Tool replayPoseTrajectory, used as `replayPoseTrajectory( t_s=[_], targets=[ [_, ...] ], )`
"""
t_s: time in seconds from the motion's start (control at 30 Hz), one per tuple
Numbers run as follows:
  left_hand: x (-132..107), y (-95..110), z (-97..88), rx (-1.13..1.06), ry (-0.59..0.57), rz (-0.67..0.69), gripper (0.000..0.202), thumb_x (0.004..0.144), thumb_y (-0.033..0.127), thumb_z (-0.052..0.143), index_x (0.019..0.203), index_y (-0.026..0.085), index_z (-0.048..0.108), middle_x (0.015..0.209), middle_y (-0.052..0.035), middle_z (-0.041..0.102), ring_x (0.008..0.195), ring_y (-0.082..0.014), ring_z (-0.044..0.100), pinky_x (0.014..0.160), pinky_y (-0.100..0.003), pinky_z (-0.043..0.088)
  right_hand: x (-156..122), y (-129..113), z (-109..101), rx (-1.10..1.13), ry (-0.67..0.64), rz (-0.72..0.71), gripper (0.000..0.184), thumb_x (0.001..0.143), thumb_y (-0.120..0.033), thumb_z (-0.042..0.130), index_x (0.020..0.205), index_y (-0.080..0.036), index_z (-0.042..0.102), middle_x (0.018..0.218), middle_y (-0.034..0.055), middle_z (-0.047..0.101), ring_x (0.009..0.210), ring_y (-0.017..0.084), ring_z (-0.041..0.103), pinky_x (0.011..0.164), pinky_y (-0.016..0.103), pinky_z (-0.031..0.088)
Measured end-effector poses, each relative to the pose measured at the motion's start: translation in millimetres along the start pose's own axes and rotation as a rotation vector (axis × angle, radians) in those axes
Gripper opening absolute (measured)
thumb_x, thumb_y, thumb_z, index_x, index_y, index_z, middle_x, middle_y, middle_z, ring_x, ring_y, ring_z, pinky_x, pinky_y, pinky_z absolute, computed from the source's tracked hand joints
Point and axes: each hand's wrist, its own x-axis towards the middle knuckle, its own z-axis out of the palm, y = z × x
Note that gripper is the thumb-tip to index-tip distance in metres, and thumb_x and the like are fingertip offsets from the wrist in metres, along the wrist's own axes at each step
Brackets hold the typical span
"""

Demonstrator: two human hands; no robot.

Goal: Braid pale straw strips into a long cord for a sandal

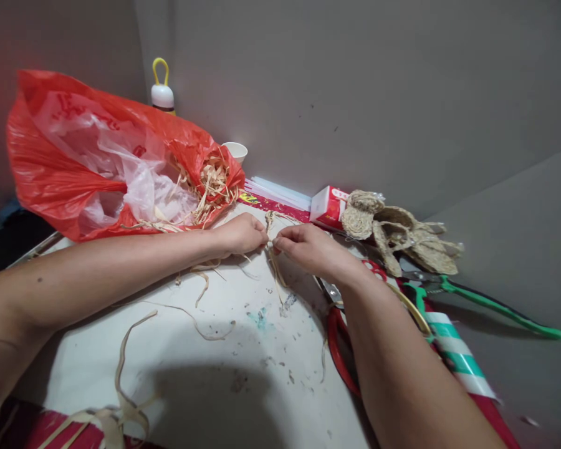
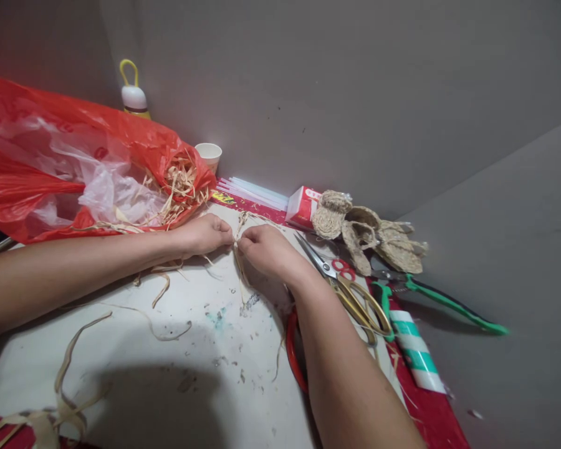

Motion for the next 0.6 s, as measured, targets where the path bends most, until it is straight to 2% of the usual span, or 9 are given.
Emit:
replayPoseTrajectory(
  t_s=[0.13, 0.23, 0.4, 0.5, 0.57, 0.6],
  targets=[
    [0.7, 2.0, -3.2, -0.075, -0.044, -0.023, 0.024, 0.072, 0.015, 0.054, 0.05, 0.017, 0.046, 0.036, 0.007, 0.032, 0.032, -0.005, 0.024, 0.036, -0.022, 0.013, -2.8, -4.6, 13.4, 0.132, -0.104, 0.079, 0.024, 0.075, -0.018, 0.05, 0.051, -0.019, 0.052, 0.036, -0.003, 0.044, 0.033, 0.01, 0.037, 0.039, 0.025, 0.025],
    [1.8, 3.4, -6.7, -0.155, -0.094, -0.04, 0.023, 0.071, 0.013, 0.053, 0.05, 0.017, 0.046, 0.037, 0.0072, 0.031, 0.032, -0.0052, 0.024, 0.036, -0.022, 0.015, -3.9, -4.5, 25.2, 0.124, -0.107, 0.096, 0.026, 0.077, -0.02, 0.05, 0.05, -0.02, 0.05, 0.036, 0.001, 0.051, 0.032, 0.014, 0.044, 0.039, 0.026, 0.027],
    [2.4, 3.3, -9.1, -0.244, -0.142, -0.061, 0.027, 0.072, 0.012, 0.052, 0.047, 0.017, 0.043, 0.036, 0.0072, 0.028, 0.032, -0.0052, 0.022, 0.036, -0.023, 0.013, -4.1, -4.9, 35.4, 0.035, 0.022, 0.034, 0.026, 0.072, -0.016, 0.058, 0.048, -0.022, 0.048, 0.038, 0.0018, 0.048, 0.045, 0.017, 0.049, 0.047, 0.028, 0.028],
    [1.2, 2.5, -7.6, -0.265, -0.137, -0.06, 0.031, 0.073, 0.013, 0.054, 0.046, 0.017, 0.041, 0.037, 0.0065, 0.031, 0.034, -0.0049, 0.024, 0.038, -0.022, 0.014, -7.5, -11.4, 40.8, -0.046, 0.09, 0.001, 0.021, 0.07, -0.016, 0.058, 0.052, -0.022, 0.049, 0.049, 0.0046, 0.053, 0.057, 0.02, 0.053, 0.053, 0.029, 0.028],
    [0.0, 2.5, -6.6, -0.267, -0.123, -0.066, 0.03, 0.075, 0.013, 0.054, 0.047, 0.016, 0.043, 0.038, 0.0055, 0.035, 0.035, -0.0055, 0.028, 0.038, -0.022, 0.017, -13.0, -19.3, 41.8, -0.12, 0.072, -0.084, 0.018, 0.072, -0.016, 0.056, 0.055, -0.021, 0.05, 0.057, 0.006, 0.058, 0.059, 0.019, 0.053, 0.054, 0.029, 0.03],
    [-0.5, 2.7, -6.5, -0.266, -0.118, -0.07, 0.029, 0.075, 0.012, 0.053, 0.048, 0.016, 0.045, 0.039, 0.005, 0.037, 0.036, -0.006, 0.03, 0.039, -0.022, 0.019, -16.4, -23.4, 39.9, -0.134, 0.015, -0.143, 0.019, 0.073, -0.015, 0.054, 0.055, -0.02, 0.049, 0.058, 0.0056, 0.058, 0.058, 0.018, 0.052, 0.054, 0.028, 0.031]
  ],
)
